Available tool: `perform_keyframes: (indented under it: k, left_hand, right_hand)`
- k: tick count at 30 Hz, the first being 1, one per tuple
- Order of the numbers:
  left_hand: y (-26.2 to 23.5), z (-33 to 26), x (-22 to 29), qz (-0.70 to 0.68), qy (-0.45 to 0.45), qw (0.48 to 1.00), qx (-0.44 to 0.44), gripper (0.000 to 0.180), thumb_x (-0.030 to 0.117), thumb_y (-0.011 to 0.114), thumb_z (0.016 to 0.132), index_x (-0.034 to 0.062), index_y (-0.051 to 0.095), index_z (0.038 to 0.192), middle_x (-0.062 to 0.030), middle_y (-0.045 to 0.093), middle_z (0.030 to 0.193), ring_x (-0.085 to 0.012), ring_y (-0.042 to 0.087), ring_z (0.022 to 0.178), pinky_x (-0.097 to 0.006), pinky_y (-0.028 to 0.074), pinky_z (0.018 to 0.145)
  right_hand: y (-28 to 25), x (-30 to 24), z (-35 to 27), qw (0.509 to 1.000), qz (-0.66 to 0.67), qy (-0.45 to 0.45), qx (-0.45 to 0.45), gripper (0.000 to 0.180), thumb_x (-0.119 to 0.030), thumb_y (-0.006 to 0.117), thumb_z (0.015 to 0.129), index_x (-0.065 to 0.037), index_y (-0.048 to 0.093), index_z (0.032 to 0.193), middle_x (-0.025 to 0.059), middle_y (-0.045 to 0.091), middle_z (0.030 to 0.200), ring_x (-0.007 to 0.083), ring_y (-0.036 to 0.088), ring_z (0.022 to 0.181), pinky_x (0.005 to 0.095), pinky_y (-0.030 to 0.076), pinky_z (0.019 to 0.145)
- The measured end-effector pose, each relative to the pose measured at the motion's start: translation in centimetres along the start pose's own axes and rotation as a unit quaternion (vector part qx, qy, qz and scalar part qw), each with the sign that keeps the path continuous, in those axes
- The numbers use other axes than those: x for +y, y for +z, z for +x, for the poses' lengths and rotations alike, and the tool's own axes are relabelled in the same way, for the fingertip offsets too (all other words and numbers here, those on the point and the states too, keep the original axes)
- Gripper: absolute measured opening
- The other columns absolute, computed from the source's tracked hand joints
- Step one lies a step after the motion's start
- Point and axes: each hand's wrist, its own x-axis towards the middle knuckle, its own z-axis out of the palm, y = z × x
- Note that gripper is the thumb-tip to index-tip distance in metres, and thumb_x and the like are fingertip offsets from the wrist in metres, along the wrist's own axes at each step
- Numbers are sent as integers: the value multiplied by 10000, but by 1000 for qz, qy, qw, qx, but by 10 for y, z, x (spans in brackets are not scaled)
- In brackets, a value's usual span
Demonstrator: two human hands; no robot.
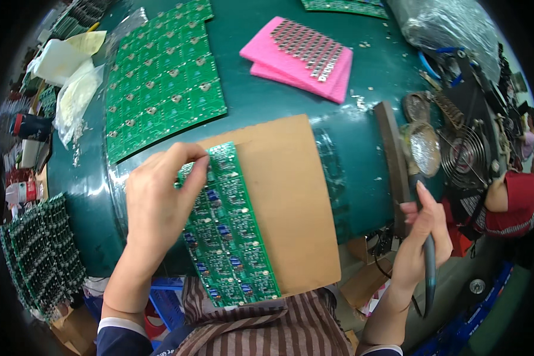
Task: The person inserts electronic components into a circuit board by hand, flips the board over using a cardboard panel, and solders the connections using a soldering iron before placing the board onto a stack.
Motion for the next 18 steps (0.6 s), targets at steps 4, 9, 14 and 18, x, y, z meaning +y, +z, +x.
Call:
perform_keyframes:
  k: [4,9,14,18]
  left_hand:
    - [11,-4,-3,-61,-2,998,-8,111,44,702,786,49,619,860,-119,644,722,-294,626,637,-381,452,546]
    - [14,-3,0,-32,-14,999,-12,135,59,699,769,54,574,819,-101,596,650,-280,597,609,-393,451,518]
    - [13,-4,-2,-47,-5,999,-10,157,15,722,748,45,619,864,-114,583,643,-275,586,581,-373,432,515]
    - [11,-3,-1,-45,-12,999,-27,158,19,720,753,45,618,871,-113,582,652,-276,584,587,-373,433,521]
  right_hand:
    - [42,-62,-15,984,159,53,-67,292,-77,588,867,68,583,1121,106,658,804,123,598,680,231,476,663]
    - [67,-66,-16,960,189,-62,-198,206,-6,677,795,18,588,980,105,632,773,153,572,649,244,449,566]
    - [77,-68,-15,955,200,-35,-218,199,-4,675,795,13,582,970,92,618,765,138,551,633,252,422,535]
    - [84,-66,-14,954,209,-55,-208,201,-6,677,791,8,577,965,86,610,753,131,542,622,248,404,508]
